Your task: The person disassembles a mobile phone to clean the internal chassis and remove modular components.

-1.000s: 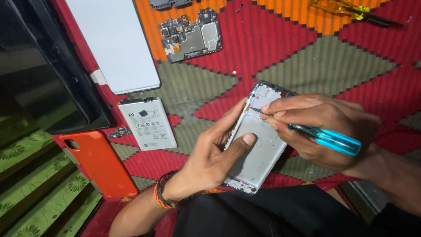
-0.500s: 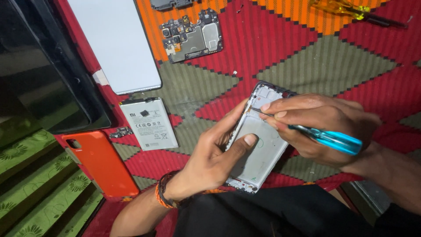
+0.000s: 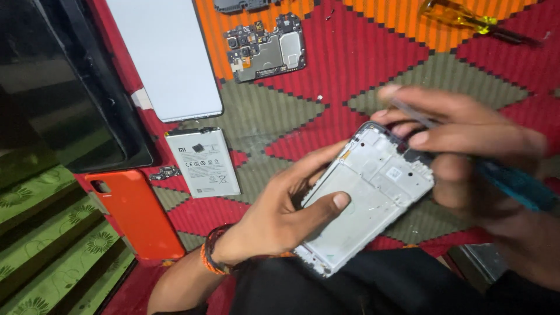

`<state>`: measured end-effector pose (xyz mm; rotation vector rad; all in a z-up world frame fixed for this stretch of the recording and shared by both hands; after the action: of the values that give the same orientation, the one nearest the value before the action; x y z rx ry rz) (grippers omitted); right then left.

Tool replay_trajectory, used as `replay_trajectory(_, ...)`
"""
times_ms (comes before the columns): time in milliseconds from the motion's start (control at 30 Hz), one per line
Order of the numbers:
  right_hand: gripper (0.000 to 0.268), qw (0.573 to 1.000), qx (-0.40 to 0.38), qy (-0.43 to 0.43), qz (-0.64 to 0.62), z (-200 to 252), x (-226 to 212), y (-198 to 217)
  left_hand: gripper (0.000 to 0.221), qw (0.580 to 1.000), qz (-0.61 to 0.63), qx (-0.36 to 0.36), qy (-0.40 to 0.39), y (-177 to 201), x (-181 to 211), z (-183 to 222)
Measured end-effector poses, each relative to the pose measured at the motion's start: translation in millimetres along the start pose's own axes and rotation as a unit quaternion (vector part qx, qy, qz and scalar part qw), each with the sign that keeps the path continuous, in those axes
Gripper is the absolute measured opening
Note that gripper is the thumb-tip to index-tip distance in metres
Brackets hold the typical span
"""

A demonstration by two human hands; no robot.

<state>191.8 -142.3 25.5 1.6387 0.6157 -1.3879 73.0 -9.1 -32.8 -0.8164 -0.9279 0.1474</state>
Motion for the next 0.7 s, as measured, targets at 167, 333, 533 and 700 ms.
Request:
replay_trajectory(167,0.04,0.999,0.011,-0.017,-0.025,-7.5,-5.2,-7.0,0.065,0.998,0.029,0.0,0.06,-2.2,18.2,8.1)
replay_trajectory(333,0.028,0.994,0.01,-0.063,-0.084,6.0,1.4,-13.3,0.059,0.998,-0.039,-0.026,0.04,-6.9,35.6,18.7)
replay_trajectory(533,0.035,0.977,0.05,-0.131,-0.163,26.0,0.4,-9.3,0.075,0.986,0.155,-0.064,-0.016,-11.3,42.3,27.4)
replay_trajectory(700,0.038,0.969,0.147,-0.109,-0.168,43.1,-12.8,4.6,0.092,0.964,0.215,-0.111,-0.109,-22.9,44.6,23.6)
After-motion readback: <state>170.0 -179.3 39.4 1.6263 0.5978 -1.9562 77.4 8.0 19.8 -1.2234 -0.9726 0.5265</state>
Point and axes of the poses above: each hand's wrist, its own z-axis away from the middle knuckle, its own y-axis out of the back of the hand, x = y × z, the point moved 9 cm from there along -z, towards the middle knuckle, and after that the axes turned 15 degrees about -x, right-handed, at the moved point
